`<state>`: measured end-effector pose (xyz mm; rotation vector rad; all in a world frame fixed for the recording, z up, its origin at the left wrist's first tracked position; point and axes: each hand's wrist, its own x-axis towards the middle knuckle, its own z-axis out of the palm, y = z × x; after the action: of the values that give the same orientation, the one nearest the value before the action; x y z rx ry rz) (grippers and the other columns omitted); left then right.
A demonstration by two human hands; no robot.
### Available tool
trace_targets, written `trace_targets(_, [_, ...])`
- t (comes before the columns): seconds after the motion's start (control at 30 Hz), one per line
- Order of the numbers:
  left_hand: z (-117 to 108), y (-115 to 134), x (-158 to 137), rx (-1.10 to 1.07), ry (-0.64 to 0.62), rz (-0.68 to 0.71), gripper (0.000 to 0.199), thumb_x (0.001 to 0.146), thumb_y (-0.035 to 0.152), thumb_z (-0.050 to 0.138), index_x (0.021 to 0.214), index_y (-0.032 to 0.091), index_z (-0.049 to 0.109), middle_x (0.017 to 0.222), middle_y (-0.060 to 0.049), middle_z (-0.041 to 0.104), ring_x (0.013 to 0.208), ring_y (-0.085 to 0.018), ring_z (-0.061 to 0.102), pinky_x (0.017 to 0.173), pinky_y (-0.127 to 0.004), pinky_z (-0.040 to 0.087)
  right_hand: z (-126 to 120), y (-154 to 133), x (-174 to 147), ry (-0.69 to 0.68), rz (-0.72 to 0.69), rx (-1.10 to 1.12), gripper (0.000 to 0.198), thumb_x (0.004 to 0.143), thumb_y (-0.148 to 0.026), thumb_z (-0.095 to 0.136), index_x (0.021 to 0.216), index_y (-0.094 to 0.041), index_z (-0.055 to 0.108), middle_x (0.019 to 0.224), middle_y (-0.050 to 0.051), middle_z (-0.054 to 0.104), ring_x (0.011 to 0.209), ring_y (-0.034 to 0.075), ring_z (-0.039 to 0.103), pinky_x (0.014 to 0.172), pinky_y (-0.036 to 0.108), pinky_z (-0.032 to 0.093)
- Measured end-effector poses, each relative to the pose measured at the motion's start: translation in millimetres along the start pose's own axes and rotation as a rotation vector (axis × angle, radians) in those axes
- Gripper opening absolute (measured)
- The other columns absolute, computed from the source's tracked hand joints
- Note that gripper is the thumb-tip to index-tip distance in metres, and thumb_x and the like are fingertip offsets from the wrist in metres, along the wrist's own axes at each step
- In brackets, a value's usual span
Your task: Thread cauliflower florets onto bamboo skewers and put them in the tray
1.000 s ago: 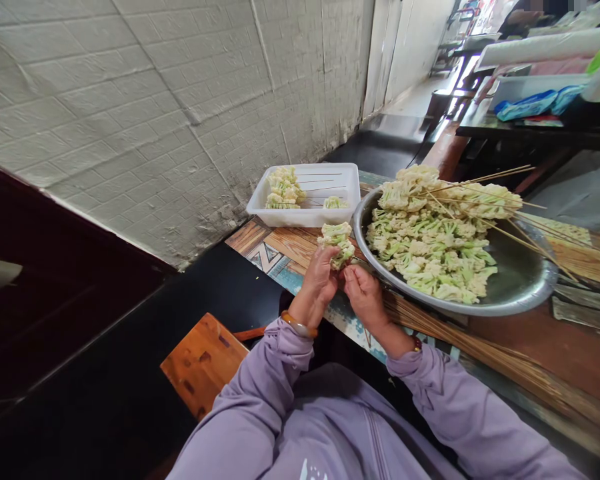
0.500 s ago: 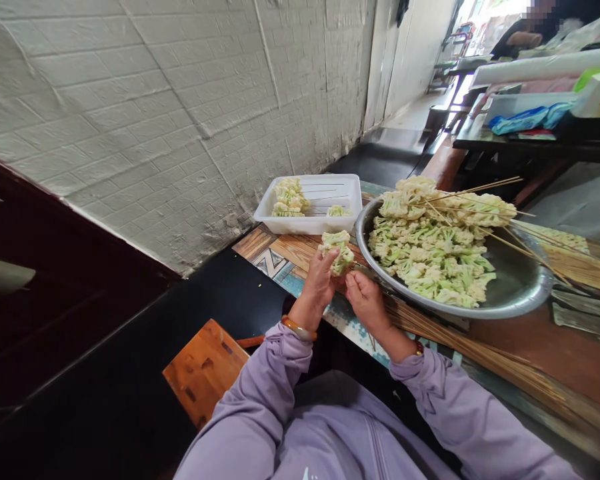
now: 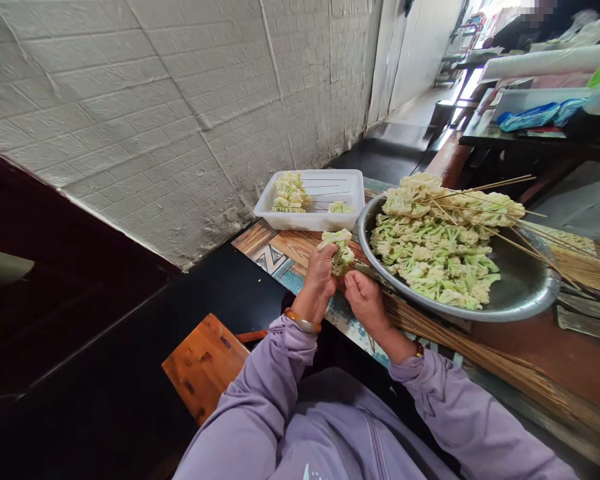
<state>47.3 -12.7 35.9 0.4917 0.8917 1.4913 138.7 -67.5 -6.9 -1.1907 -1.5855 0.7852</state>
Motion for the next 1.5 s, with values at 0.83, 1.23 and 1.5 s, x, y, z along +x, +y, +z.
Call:
trace_targets(0.83, [-10, 19, 9, 0.046, 0.021, 0.061, 0.042, 0.059, 0.012, 0.067, 0.099, 0.018, 0.055, 0.083, -0.001, 0.063, 0.071, -0.014, 0.060, 0.067, -0.026, 0.048, 4, 9, -1, -0.044, 0.006, 0.038, 0.033, 0.095, -0.040, 0.039, 0.067, -0.022, 0.044, 0.054, -0.005, 0.041, 0.052, 0.012, 0.039, 0.053, 0.025, 0.032])
trace_targets(1.23, [-13, 20, 9, 0.035, 0.006, 0.027, 0.041, 0.061, 0.011, 0.070, 0.097, 0.020, 0.053, 0.078, 0.000, 0.061, 0.066, -0.014, 0.058, 0.064, -0.027, 0.047, 5, 6, -2, -0.035, -0.010, 0.032, 0.031, 0.095, -0.036, 0.038, 0.068, -0.023, 0.045, 0.052, -0.005, 0.041, 0.050, 0.013, 0.040, 0.052, 0.026, 0.032])
trace_targets(1.5, [-7, 21, 5, 0.048, -0.034, 0.018, 0.040, 0.061, 0.011, 0.066, 0.097, 0.021, 0.053, 0.079, -0.001, 0.063, 0.069, -0.015, 0.060, 0.066, -0.028, 0.048, 4, 6, -3, 0.006, -0.016, 0.013, 0.031, 0.095, -0.035, 0.039, 0.067, -0.023, 0.043, 0.053, -0.005, 0.041, 0.051, 0.013, 0.040, 0.054, 0.027, 0.032])
